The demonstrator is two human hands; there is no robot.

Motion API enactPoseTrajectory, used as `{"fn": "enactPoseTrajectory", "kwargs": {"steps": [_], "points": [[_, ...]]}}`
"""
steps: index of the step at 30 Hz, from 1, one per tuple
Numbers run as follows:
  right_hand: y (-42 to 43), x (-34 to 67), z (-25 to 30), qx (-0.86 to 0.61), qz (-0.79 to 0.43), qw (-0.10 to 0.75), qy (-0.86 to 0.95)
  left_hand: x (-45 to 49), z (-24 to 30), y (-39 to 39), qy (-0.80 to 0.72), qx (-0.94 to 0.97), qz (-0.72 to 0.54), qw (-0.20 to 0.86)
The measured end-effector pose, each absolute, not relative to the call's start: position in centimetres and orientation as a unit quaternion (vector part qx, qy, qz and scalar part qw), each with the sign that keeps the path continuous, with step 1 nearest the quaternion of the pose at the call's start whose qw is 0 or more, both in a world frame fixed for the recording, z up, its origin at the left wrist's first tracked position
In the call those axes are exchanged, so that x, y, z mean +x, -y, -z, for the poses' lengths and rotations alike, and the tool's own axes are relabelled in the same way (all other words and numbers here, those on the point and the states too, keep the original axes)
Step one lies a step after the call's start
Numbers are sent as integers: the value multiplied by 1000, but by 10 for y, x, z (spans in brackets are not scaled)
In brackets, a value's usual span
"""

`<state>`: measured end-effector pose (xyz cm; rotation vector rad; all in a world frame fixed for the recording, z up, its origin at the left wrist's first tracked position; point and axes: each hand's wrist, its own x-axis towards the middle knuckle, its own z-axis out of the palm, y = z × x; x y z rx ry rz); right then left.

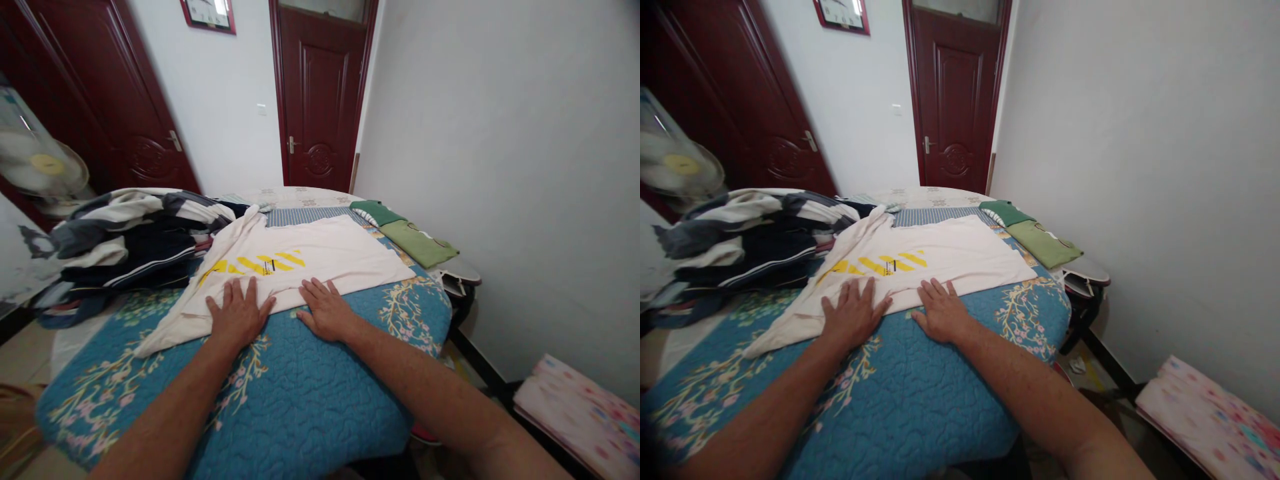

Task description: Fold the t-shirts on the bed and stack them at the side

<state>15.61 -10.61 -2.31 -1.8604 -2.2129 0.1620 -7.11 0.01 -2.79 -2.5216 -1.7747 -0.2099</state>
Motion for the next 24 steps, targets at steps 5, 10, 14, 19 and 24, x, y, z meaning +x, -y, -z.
{"fn": "enactPoseTrajectory", "kwargs": {"steps": [5,10,14,19,24], "points": [[105,158,23,-648,-65,124,749,-105,28,2,637,-769,56,-10],[101,166,26,-692,-52,126,709,-120,31,0,661,-746,74,-12],[94,186,29,-742,-49,106,660,-123,33,1,684,-725,81,-11],[86,231,37,-793,-34,87,601,-130,34,3,693,-716,83,-6],[88,299,43,-847,-12,78,526,-137,29,4,688,-721,81,6]]}}
